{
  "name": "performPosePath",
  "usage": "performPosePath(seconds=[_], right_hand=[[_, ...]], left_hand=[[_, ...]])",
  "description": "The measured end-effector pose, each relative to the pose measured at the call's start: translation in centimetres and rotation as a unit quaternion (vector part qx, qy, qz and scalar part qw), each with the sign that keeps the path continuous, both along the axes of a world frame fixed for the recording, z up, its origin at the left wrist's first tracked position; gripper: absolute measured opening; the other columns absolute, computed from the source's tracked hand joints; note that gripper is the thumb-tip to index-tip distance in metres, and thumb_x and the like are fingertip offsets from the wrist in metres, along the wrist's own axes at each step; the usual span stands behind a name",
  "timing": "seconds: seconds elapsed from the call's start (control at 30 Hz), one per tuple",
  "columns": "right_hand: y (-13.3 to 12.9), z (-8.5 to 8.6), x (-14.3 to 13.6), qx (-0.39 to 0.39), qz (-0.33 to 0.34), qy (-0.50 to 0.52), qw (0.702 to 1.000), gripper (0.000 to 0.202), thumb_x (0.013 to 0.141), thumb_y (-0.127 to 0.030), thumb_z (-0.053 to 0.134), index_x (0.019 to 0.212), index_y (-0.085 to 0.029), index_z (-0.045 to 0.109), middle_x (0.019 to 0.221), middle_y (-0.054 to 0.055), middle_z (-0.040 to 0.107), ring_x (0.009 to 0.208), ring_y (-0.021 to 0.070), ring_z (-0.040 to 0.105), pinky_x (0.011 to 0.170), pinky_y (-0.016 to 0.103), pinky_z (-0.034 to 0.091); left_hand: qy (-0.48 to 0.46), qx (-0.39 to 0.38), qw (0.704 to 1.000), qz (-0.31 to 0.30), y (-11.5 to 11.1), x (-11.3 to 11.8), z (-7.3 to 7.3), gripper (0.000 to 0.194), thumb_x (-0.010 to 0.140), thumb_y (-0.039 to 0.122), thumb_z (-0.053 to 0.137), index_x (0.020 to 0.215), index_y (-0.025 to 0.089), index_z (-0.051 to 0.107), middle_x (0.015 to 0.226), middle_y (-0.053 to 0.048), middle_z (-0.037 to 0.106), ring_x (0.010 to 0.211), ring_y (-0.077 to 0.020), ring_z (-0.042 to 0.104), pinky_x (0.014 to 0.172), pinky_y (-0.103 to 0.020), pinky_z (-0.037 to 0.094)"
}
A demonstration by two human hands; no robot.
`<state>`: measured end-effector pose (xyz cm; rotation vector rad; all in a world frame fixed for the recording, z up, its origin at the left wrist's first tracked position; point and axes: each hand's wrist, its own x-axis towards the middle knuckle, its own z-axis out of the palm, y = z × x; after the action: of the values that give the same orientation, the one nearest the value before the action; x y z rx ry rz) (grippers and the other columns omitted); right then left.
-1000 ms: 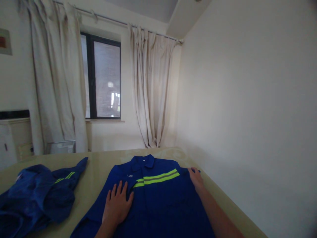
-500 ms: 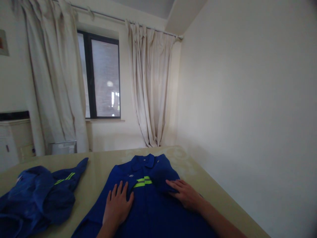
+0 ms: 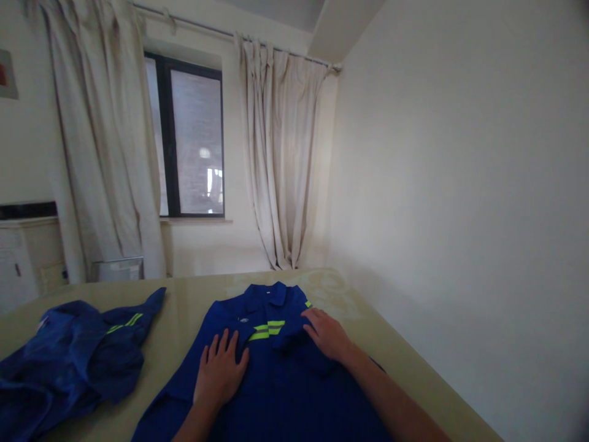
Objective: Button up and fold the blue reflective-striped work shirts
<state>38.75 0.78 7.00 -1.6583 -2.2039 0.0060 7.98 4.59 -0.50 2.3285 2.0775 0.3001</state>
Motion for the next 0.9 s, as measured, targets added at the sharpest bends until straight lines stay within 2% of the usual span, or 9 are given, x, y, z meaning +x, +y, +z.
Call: performPosePath(seconds=[0.13,0.27,0.33,0.43,0.53,0.63,0.77,0.9], right_hand=[[4.0,-0.7,-0.8,-0.027,-0.018,-0.075,0.997,0.062,0.092,-0.006,0.038,0.151,-0.022,0.045,0.158,0.009,0.045,0.141,0.0215,0.047,0.115,0.037,0.039],[7.4,-0.8,-1.0,-0.037,-0.004,-0.128,0.991,0.078,0.081,0.004,0.046,0.152,-0.029,0.044,0.163,0.007,0.036,0.142,0.0272,0.045,0.114,0.045,0.039],[8.7,-0.8,-1.2,-0.042,0.011,-0.156,0.987,0.074,0.079,0.004,0.052,0.144,-0.032,0.054,0.163,0.006,0.037,0.142,0.0306,0.043,0.114,0.050,0.037],[10.4,-0.7,-1.0,-0.049,0.024,-0.187,0.981,0.047,0.086,-0.003,0.055,0.122,-0.028,0.069,0.155,0.007,0.049,0.139,0.0310,0.045,0.112,0.050,0.037],[11.9,-0.4,0.0,-0.055,0.024,-0.205,0.977,0.030,0.094,-0.012,0.053,0.112,-0.026,0.072,0.141,0.009,0.059,0.132,0.0289,0.051,0.110,0.048,0.039],[13.1,0.0,1.6,-0.062,-0.001,-0.213,0.975,0.032,0.096,-0.011,0.049,0.116,-0.024,0.070,0.140,0.012,0.060,0.131,0.0274,0.052,0.110,0.047,0.037],[13.7,0.1,3.7,-0.066,-0.068,-0.204,0.974,0.037,0.096,-0.007,0.044,0.119,-0.020,0.069,0.140,0.017,0.059,0.133,0.0299,0.050,0.112,0.050,0.034],[13.7,-0.1,4.2,-0.053,-0.125,-0.167,0.976,0.040,0.100,-0.014,0.037,0.131,-0.017,0.062,0.139,0.021,0.059,0.134,0.0318,0.049,0.111,0.050,0.033]], left_hand=[[-0.001,-0.002,1.000,0.000,-0.3,0.0,0.3,0.075,0.095,0.059,0.030,0.157,0.017,0.038,0.166,-0.013,0.031,0.155,-0.0351,0.023,0.124,-0.054,0.016],[0.000,0.007,1.000,0.006,-0.4,0.2,0.3,0.074,0.095,0.058,0.031,0.156,0.016,0.039,0.166,-0.014,0.032,0.154,-0.0354,0.025,0.124,-0.054,0.016],[-0.001,0.009,1.000,0.007,-0.4,0.2,0.3,0.074,0.095,0.058,0.031,0.156,0.017,0.040,0.165,-0.014,0.032,0.154,-0.0352,0.026,0.124,-0.054,0.017],[-0.008,0.011,1.000,0.003,-0.5,0.1,0.3,0.074,0.095,0.060,0.031,0.156,0.018,0.040,0.165,-0.013,0.033,0.154,-0.0351,0.026,0.124,-0.053,0.018],[-0.003,0.008,1.000,0.005,-0.5,0.1,0.2,0.074,0.095,0.059,0.032,0.156,0.018,0.039,0.165,-0.013,0.033,0.154,-0.0350,0.026,0.123,-0.054,0.018],[0.003,0.019,1.000,0.010,-0.6,0.2,0.1,0.072,0.095,0.057,0.033,0.155,0.018,0.041,0.165,-0.012,0.034,0.153,-0.0351,0.027,0.123,-0.054,0.018],[0.005,0.024,1.000,0.012,-0.6,0.2,0.1,0.071,0.095,0.058,0.033,0.155,0.019,0.042,0.165,-0.011,0.035,0.153,-0.0349,0.027,0.123,-0.054,0.019],[0.003,0.025,1.000,0.013,-0.7,0.2,0.3,0.071,0.095,0.057,0.033,0.155,0.020,0.042,0.165,-0.011,0.036,0.153,-0.0344,0.027,0.123,-0.053,0.020]])
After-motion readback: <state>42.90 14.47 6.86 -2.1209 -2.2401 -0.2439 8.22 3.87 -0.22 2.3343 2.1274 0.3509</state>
